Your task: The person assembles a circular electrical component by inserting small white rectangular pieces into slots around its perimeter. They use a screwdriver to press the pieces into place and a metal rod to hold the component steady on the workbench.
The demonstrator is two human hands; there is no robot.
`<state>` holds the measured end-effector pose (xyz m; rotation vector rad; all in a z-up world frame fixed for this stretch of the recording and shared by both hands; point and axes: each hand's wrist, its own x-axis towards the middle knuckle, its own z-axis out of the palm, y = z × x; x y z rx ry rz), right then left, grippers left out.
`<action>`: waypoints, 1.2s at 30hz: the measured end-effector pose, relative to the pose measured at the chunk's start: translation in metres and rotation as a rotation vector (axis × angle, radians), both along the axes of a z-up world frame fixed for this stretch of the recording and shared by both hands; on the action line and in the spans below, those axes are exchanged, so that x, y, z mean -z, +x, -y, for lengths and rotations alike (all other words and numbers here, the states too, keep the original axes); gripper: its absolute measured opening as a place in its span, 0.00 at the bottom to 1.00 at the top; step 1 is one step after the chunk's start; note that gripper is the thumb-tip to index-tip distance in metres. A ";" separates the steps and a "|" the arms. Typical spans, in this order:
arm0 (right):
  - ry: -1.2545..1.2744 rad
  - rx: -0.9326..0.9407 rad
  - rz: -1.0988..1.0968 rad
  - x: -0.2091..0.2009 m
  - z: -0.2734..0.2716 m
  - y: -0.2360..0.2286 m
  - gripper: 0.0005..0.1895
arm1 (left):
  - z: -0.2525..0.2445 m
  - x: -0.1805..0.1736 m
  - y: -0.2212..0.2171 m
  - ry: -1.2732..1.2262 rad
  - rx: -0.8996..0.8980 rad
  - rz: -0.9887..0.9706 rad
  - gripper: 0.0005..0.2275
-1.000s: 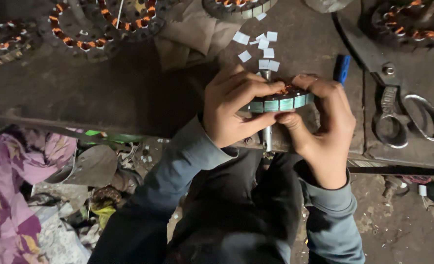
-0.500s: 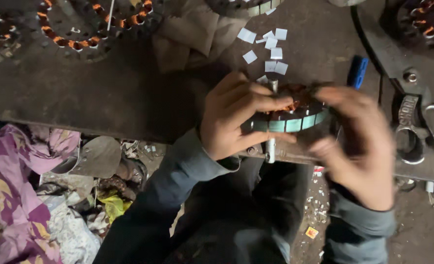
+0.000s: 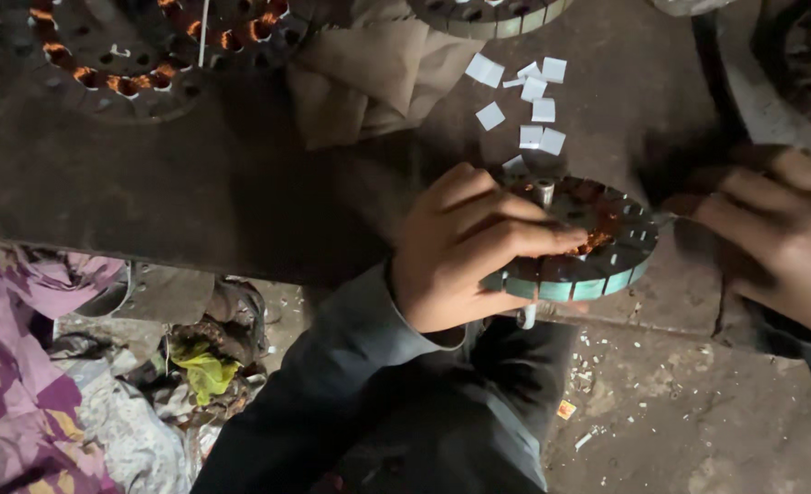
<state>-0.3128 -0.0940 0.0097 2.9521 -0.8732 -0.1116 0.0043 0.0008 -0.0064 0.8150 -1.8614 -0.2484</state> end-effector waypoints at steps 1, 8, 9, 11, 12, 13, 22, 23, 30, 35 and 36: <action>0.008 0.007 -0.029 0.002 -0.002 -0.003 0.45 | -0.001 0.001 0.000 0.007 -0.009 0.010 0.23; 0.403 0.700 0.726 0.002 -0.116 -0.021 0.15 | 0.000 0.010 -0.001 0.018 -0.004 0.003 0.24; 0.469 0.752 0.852 0.003 -0.140 -0.010 0.16 | 0.000 0.011 -0.001 0.012 0.004 0.000 0.24; 0.480 0.793 1.083 0.013 -0.180 0.033 0.15 | -0.002 0.008 -0.001 0.018 0.003 -0.007 0.24; 0.422 0.784 1.186 0.019 -0.191 0.059 0.13 | -0.004 0.006 0.000 0.020 0.002 -0.004 0.24; 0.384 0.799 1.205 0.021 -0.197 0.079 0.09 | -0.004 0.005 -0.001 0.011 -0.002 0.007 0.25; 0.081 0.717 1.229 0.015 -0.194 0.135 0.15 | -0.004 0.002 -0.002 -0.025 -0.022 0.006 0.23; 0.039 0.673 1.240 0.014 -0.195 0.136 0.16 | -0.005 0.002 -0.003 -0.012 -0.031 -0.002 0.23; 0.117 0.729 1.236 0.009 -0.194 0.141 0.19 | -0.006 0.000 -0.003 -0.009 0.008 -0.041 0.21; 0.218 0.711 1.332 0.012 -0.194 0.143 0.21 | -0.007 0.004 -0.003 0.015 0.009 -0.054 0.20; 0.163 0.724 1.302 0.010 -0.196 0.144 0.20 | -0.007 0.004 -0.002 0.011 0.017 -0.052 0.20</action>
